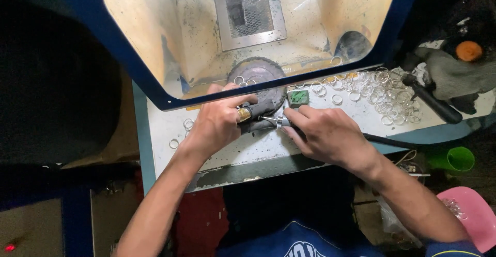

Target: The person uses a handheld rotary tool to grind the edges of small metal rings held with a finger guard. They repeatedly pick up rings, grind them against a rotating wheel, and place them back on the workbench.

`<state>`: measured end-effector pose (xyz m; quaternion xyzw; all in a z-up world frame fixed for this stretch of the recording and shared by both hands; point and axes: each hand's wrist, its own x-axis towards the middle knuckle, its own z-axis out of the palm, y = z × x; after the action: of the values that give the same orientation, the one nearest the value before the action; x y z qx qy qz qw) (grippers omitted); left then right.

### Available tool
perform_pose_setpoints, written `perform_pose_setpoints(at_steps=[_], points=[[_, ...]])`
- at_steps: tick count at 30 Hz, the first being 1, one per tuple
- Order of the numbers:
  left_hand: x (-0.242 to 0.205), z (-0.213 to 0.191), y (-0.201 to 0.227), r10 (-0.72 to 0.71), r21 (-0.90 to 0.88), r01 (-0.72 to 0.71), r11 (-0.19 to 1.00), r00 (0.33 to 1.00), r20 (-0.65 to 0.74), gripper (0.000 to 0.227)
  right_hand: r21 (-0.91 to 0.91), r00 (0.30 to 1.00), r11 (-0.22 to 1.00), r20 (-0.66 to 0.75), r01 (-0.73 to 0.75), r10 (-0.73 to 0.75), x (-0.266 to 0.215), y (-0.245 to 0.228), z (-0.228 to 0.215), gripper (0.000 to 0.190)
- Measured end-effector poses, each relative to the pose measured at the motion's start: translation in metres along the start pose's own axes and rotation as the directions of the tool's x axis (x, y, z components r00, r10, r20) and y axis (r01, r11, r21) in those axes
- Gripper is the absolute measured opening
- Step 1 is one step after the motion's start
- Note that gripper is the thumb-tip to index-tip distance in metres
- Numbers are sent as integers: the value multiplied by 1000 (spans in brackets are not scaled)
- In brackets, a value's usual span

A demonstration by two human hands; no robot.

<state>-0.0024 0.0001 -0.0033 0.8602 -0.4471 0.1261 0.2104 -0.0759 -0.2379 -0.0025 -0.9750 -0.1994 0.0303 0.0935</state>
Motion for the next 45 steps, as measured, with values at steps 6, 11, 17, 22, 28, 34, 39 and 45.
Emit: perform_pose_setpoints(at_steps=[6, 11, 17, 22, 28, 34, 39, 45], points=[[3, -3, 2, -9, -7, 9, 1000, 1000, 8, 28, 1, 1000, 1000, -9, 13, -13, 0, 2, 0, 44], [3, -6, 5, -22, -7, 22, 1000, 1000, 20, 29, 13, 1000, 1000, -17, 3, -3, -2, 1, 1, 44], [3, -7, 6, -24, -10, 24, 1000, 1000, 17, 28, -4, 999, 1000, -32, -25, 25, -2, -2, 0, 44], [3, -6, 4, -12, 4, 11, 1000, 1000, 23, 29, -14, 999, 999, -37, -32, 31, -2, -3, 1, 44], [1, -2, 1, -14, 11, 14, 1000, 1000, 23, 28, -28, 1000, 1000, -17, -11, 11, -1, -2, 1, 43], [1, -4, 3, -7, 28, 6, 1000, 1000, 30, 28, -18, 1000, 1000, -4, 17, -17, -1, 2, 2, 44], [0, -4, 4, -18, 23, 17, 1000, 1000, 23, 26, -16, 999, 1000, -54, 5, -5, -2, 2, 4, 44], [-1, 0, 1, -25, 3, 25, 1000, 1000, 18, 26, -20, 998, 1000, -63, -18, 17, -4, -2, 1, 44]])
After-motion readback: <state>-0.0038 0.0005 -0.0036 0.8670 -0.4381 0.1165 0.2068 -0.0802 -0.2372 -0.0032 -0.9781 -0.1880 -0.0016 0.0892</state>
